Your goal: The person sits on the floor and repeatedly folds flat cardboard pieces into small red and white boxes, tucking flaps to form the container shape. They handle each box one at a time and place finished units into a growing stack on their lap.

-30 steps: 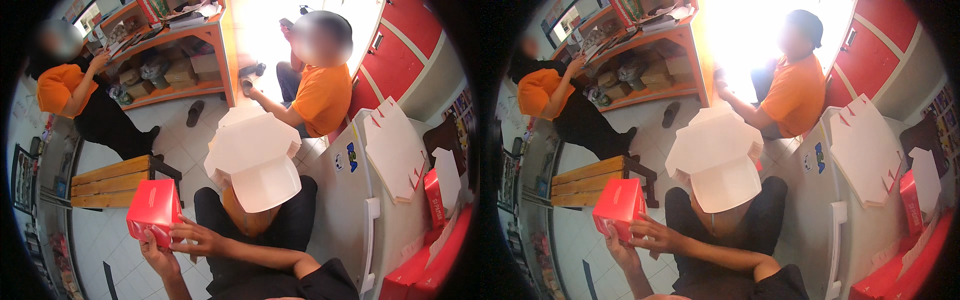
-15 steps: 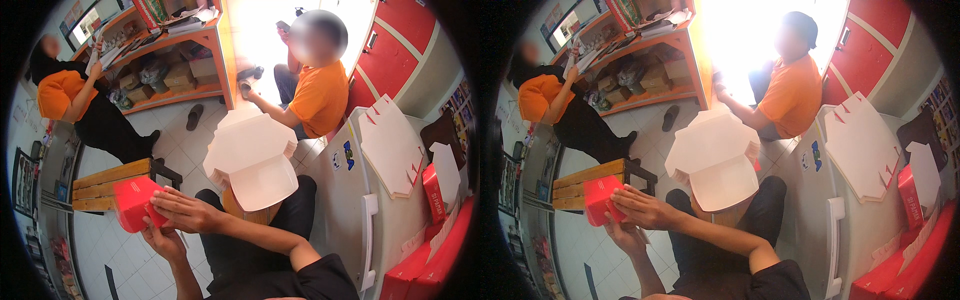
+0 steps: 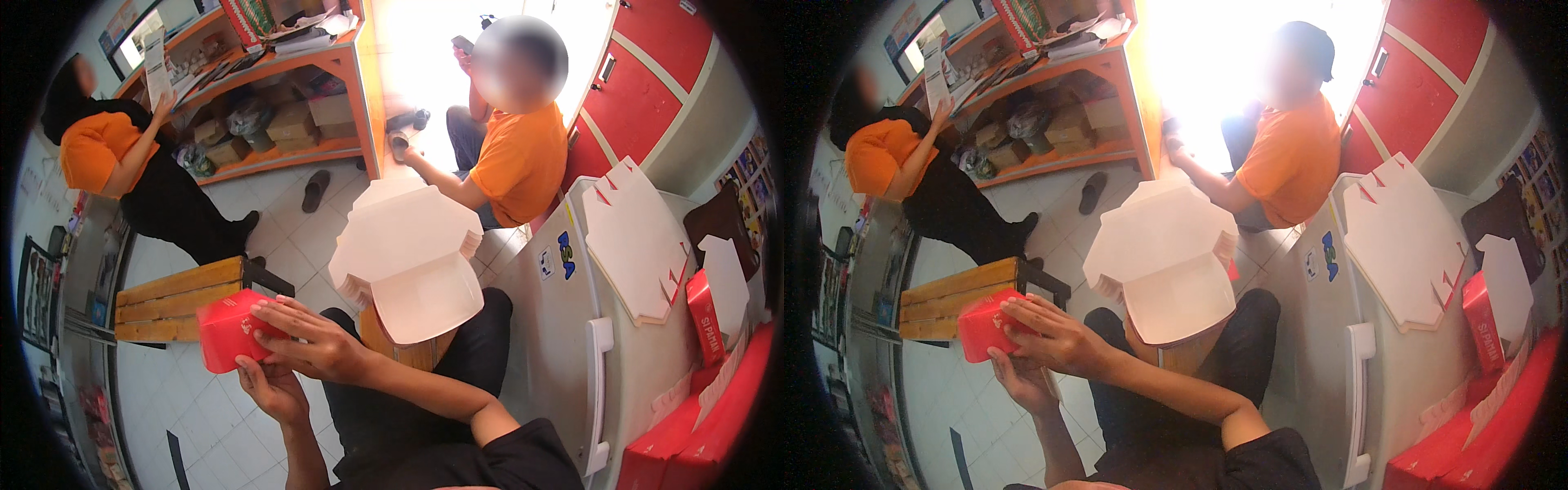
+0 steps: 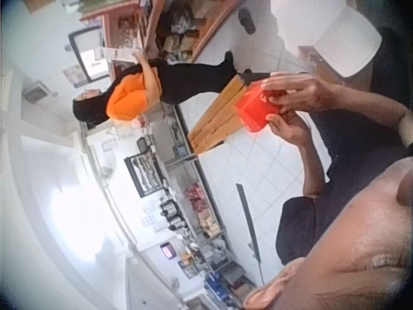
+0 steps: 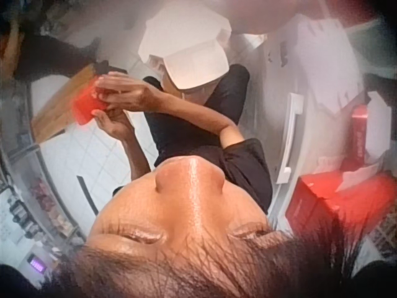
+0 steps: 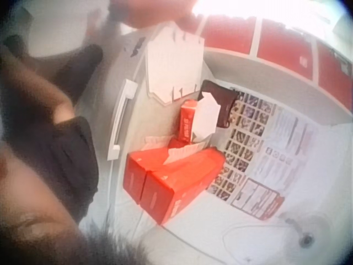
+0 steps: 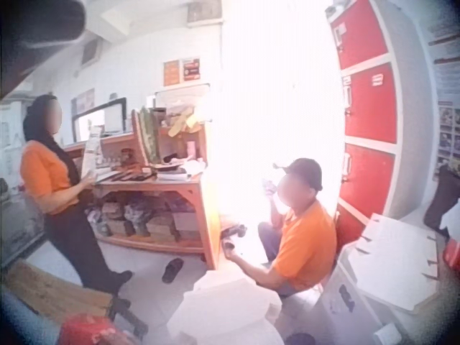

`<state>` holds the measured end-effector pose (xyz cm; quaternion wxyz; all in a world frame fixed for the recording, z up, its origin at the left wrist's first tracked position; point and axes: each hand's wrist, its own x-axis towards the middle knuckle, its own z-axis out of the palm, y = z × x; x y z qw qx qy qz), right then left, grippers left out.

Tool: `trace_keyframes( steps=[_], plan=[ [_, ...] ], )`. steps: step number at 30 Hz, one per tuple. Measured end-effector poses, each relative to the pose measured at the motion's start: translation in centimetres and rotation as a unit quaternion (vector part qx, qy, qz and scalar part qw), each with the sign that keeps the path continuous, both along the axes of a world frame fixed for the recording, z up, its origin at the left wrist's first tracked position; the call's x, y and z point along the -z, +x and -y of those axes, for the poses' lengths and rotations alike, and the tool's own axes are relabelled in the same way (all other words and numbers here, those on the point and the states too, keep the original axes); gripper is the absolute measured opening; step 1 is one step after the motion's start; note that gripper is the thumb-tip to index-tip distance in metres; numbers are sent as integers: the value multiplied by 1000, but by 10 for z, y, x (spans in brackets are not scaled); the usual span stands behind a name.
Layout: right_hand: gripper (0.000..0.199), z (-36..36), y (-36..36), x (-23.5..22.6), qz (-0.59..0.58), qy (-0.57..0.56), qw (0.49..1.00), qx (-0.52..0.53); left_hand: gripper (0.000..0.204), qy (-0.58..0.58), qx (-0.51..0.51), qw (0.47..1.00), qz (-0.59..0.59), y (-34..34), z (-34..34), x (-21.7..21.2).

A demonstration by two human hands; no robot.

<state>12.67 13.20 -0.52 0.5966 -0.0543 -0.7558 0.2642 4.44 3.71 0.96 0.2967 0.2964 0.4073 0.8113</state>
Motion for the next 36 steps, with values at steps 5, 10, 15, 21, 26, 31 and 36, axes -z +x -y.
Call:
trace_keyframes(
  steps=[5, 10, 15, 21, 26, 31, 36],
  plan=[
    [46, -9, 21, -24, 46, -65, 996, -45, 58, -36, 132, 988, -69, -37, 23, 15],
    [41, -28, 84, -54, 183, -210, 939, -202, 72, 116, 254, 956, -93, -137, 69, -11],
    [36, -26, 78, -58, 152, -245, 914, -285, 73, -152, 294, 938, -105, -54, 37, 26],
    [71, -20, 96, 0, -26, -508, 783, -358, 78, -231, 270, 934, -26, -42, 43, 77],
    [80, 14, 134, 11, 55, -382, 912, -141, 87, -243, 258, 934, -37, -62, 35, 71],
    [46, 9, 132, -1, 42, -448, 888, 98, 83, -216, 313, 923, -47, -39, 10, 54],
    [40, 13, 116, 6, 92, -395, 905, 128, 79, -212, 385, 897, -44, 17, -13, 58]
  ],
)
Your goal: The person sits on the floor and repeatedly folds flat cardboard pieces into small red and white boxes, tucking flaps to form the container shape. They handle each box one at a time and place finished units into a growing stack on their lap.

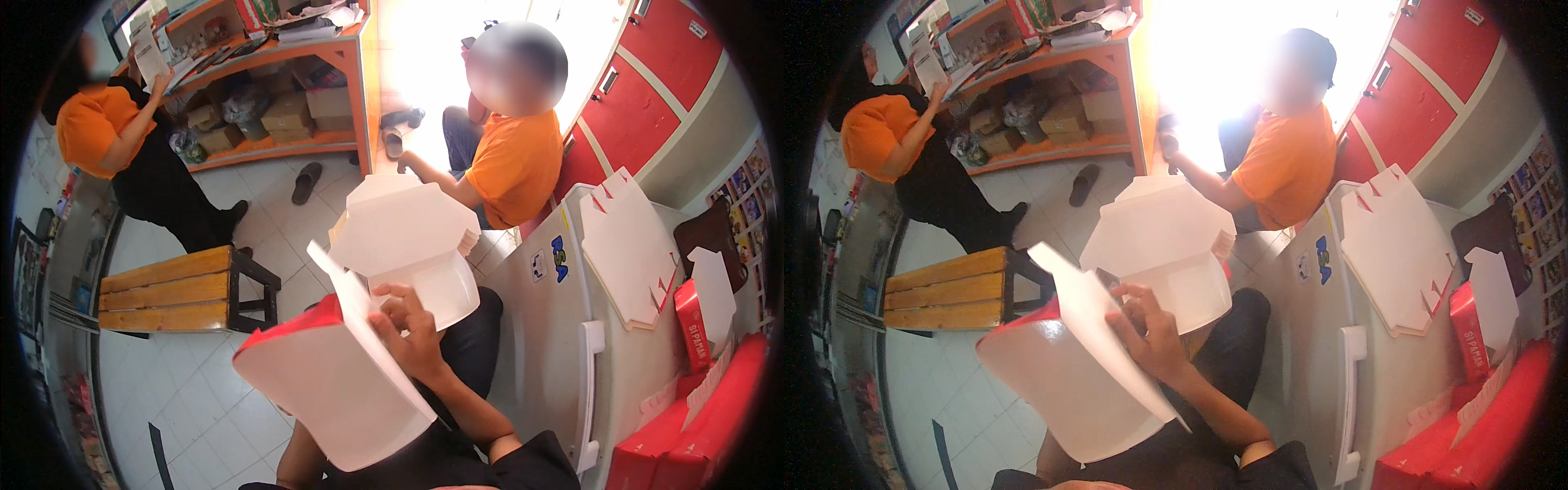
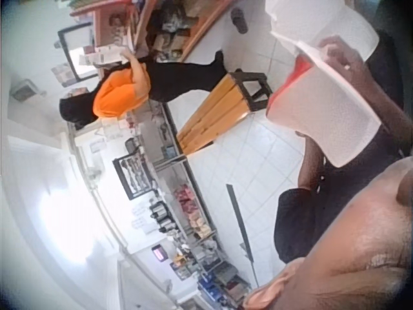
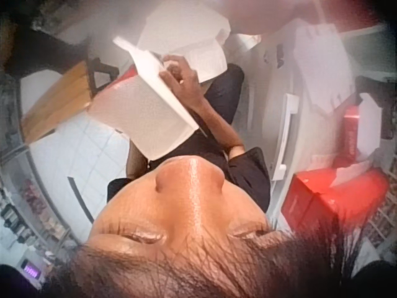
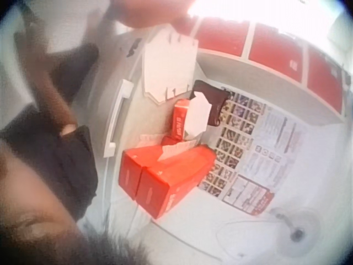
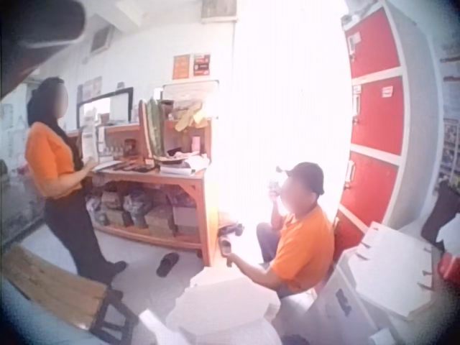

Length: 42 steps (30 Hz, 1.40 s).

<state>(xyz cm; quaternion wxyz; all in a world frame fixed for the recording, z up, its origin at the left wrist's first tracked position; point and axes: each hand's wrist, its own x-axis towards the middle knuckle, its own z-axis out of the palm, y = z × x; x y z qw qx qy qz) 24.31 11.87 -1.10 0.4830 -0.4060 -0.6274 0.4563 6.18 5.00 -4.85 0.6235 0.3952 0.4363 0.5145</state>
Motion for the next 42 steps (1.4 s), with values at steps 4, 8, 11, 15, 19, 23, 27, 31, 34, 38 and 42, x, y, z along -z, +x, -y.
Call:
trace_keyframes(
  steps=[4, 8, 11, 15, 19, 23, 27, 31, 34, 38, 42],
  plan=[
    [52, -23, 32, 11, -232, -33, 961, 148, 76, 14, 40, 998, -47, -11, 7, -12],
    [60, 4, 45, 15, -113, -94, 987, -65, 73, 75, 57, 983, -157, -17, 5, -24],
    [35, -1, 56, 26, 67, -115, 991, -36, 71, 150, 81, 952, -256, -2, -24, -29],
    [28, -44, 80, -4, 279, -25, 959, 30, 67, 260, 96, 875, -397, -14, -44, -14],
    [24, -72, 100, -13, 430, 66, 894, 107, 34, 401, 47, 773, -488, -14, -62, 12],
    [33, -77, 108, -10, 522, 68, 842, 117, 22, 445, 27, 746, -494, -12, -69, 8],
    [34, -83, 105, -5, 605, -13, 789, 105, 20, 431, 17, 777, -458, -7, -68, -6],
    [33, -81, 99, -10, 576, 2, 809, 117, 22, 420, 25, 787, -451, -11, -75, 0],
    [33, -82, 101, -9, 557, -5, 821, 123, 22, 448, 36, 773, -447, -11, -79, -2],
    [29, -79, 106, -6, 539, -21, 832, 133, 20, 464, 42, 775, -427, -10, -80, 1],
    [34, -78, 107, -5, 514, -12, 845, 148, 18, 464, 60, 781, -415, -10, -81, 5]
  ],
)
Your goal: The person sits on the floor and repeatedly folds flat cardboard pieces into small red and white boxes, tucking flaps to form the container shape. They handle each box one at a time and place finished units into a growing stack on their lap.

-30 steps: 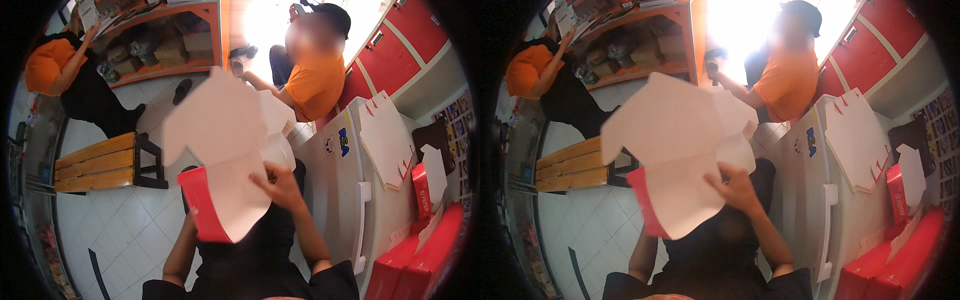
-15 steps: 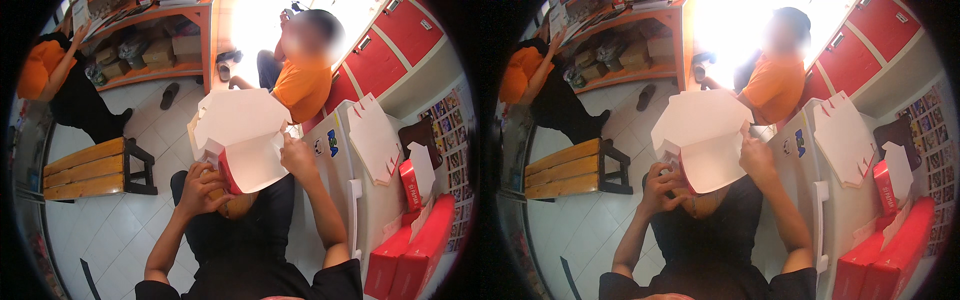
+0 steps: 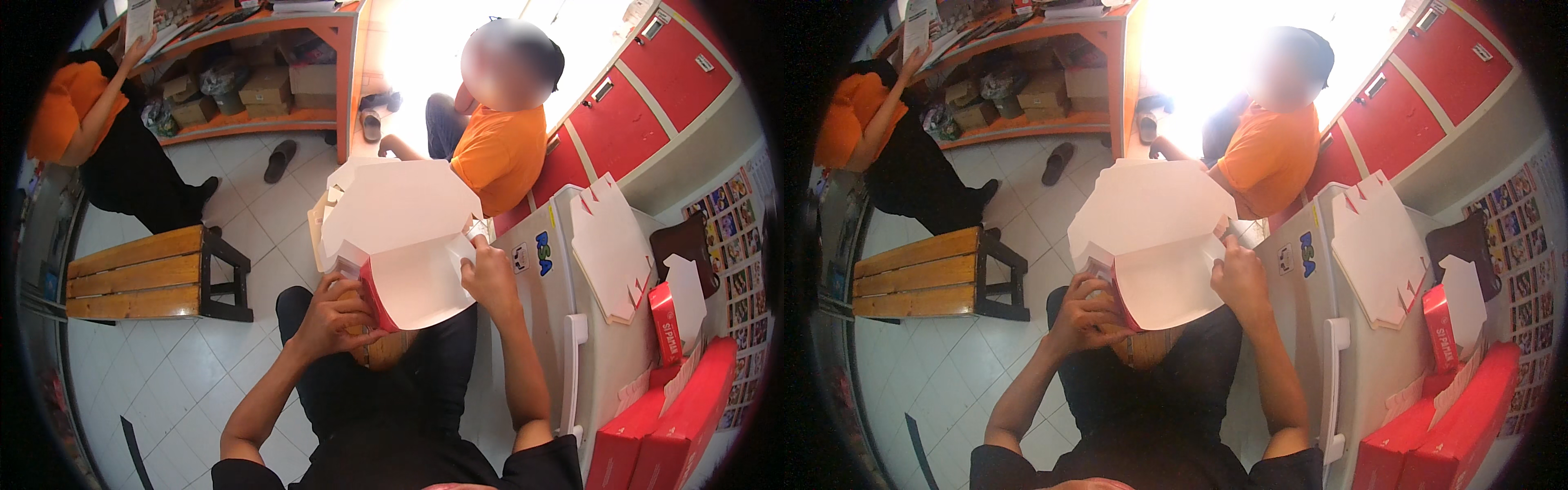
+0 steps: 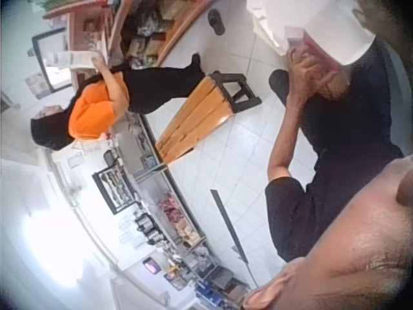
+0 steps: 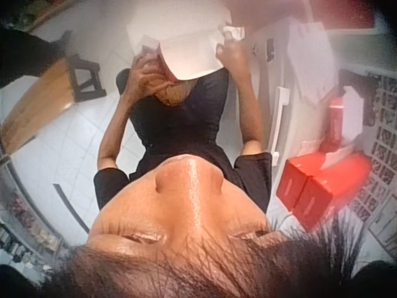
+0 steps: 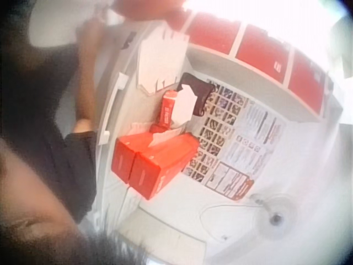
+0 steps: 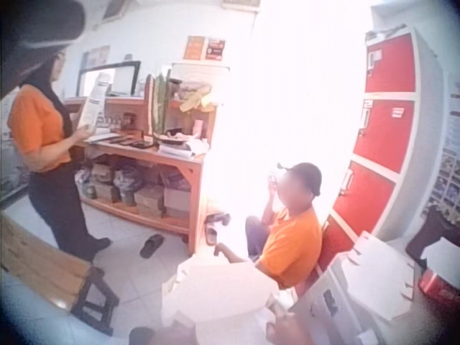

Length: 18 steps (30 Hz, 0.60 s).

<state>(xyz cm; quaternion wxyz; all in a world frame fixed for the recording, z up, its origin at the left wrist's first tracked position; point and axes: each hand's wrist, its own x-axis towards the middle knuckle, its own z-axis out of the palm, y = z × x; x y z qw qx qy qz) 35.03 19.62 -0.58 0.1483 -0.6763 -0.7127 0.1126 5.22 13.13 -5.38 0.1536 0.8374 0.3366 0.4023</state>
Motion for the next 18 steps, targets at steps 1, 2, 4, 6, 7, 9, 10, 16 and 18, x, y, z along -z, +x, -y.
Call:
trace_keyframes(
  steps=[1, 2, 4, 6, 7, 9, 10, 16, 18],
  plan=[
    [33, 0, -1, -2, -8, -6, 1000, 8, 18, -2, 3, 1000, -1, 0, -1, -1],
    [32, 1, -3, -4, -16, -12, 1000, 15, 17, -3, 5, 1000, -3, -1, -1, -1],
    [30, 8, -9, -7, -3, 108, 994, -1, 17, -7, 10, 1000, -6, 0, -1, -1],
    [29, 21, -22, -19, -19, 186, 981, -55, 16, -12, 10, 1000, -8, 0, 1, -1],
    [29, 31, -34, -33, -41, 205, 973, -101, 15, -16, 9, 1000, -9, 0, 3, 0],
    [28, 54, -51, -47, -132, 153, 959, -200, 14, -12, 7, 1000, -22, 2, 4, -4],
    [27, 67, -58, -48, -199, 82, 943, -252, 13, -9, 8, 1000, -27, 4, 4, -5],
    [20, 94, -78, -26, -58, -60, 956, -282, 37, 35, -127, 989, -74, 2, 16, -1],
    [21, 93, -80, -30, -30, -84, 955, -283, 47, 23, -125, 987, -102, -5, 11, 2]
  ],
)
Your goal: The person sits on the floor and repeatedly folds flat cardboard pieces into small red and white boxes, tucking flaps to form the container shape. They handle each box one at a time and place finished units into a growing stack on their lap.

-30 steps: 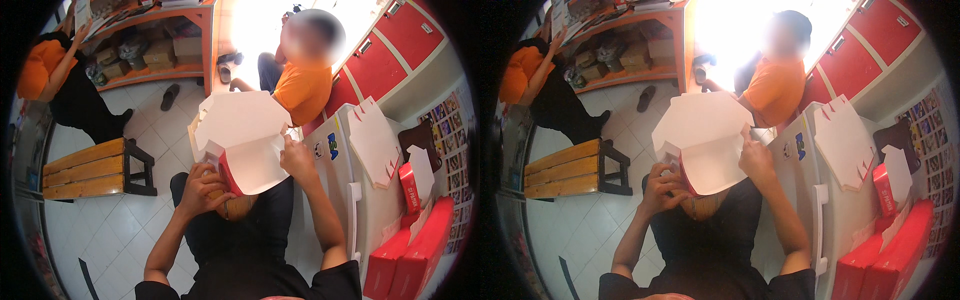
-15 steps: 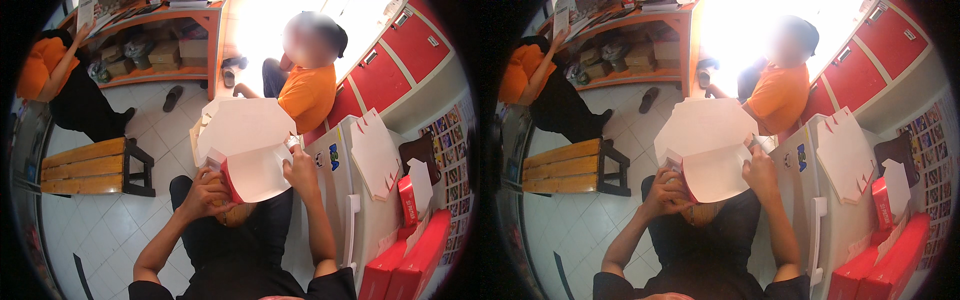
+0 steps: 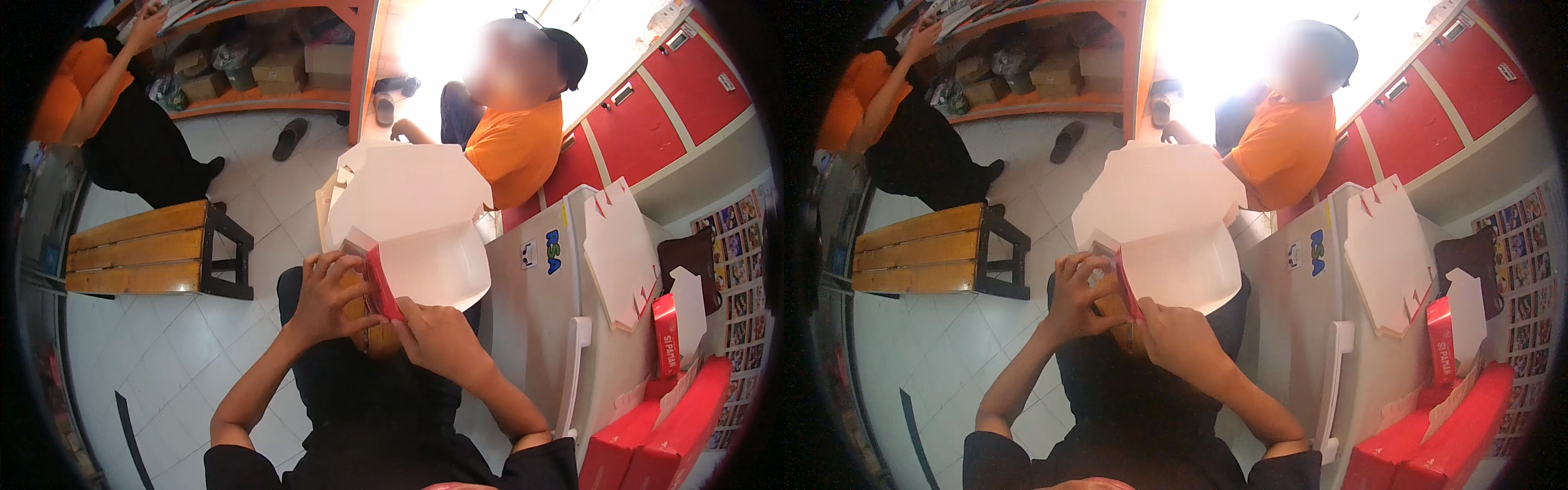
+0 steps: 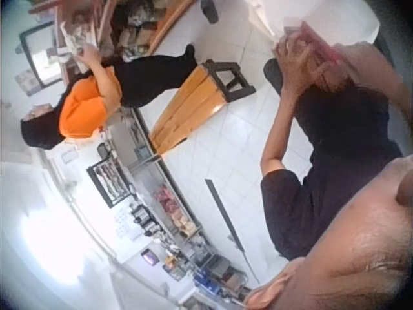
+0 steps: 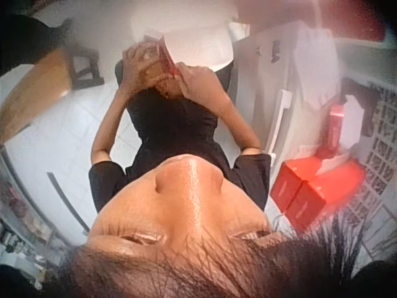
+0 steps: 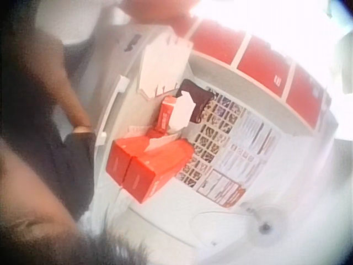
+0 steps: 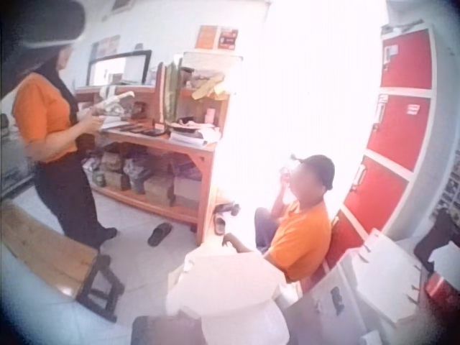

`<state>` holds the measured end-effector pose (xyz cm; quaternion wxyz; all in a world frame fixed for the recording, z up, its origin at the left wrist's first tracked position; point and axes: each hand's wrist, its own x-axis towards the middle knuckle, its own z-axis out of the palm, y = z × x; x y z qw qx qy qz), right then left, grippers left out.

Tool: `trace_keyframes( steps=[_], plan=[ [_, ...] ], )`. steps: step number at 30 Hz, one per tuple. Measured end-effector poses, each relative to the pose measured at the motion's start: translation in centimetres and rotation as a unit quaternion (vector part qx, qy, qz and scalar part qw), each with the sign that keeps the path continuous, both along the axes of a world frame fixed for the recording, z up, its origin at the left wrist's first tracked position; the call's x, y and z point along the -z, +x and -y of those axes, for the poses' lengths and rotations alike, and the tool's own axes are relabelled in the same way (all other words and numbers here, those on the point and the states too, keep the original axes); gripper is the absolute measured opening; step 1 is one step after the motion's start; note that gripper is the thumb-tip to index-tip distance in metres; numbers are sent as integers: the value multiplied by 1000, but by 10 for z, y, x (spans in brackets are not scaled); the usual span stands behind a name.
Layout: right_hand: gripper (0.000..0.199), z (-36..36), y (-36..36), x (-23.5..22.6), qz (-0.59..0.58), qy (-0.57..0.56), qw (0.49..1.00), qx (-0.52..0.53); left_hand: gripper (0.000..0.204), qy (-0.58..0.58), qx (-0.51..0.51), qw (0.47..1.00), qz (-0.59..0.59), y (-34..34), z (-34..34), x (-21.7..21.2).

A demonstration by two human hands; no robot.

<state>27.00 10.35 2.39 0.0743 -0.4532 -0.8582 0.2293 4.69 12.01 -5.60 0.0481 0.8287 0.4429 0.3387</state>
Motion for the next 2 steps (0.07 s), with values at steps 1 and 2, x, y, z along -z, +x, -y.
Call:
trace_keyframes(
  steps=[1, 2],
  plan=[
    [22, -4, -2, -4, 17, -6, 1000, -2, 52, -6, 1, 1000, -13, -3, -3, 2],
    [22, -2, -3, -4, 17, -8, 1000, -4, 41, -30, 15, 999, 8, -3, -2, 3]
  ],
)
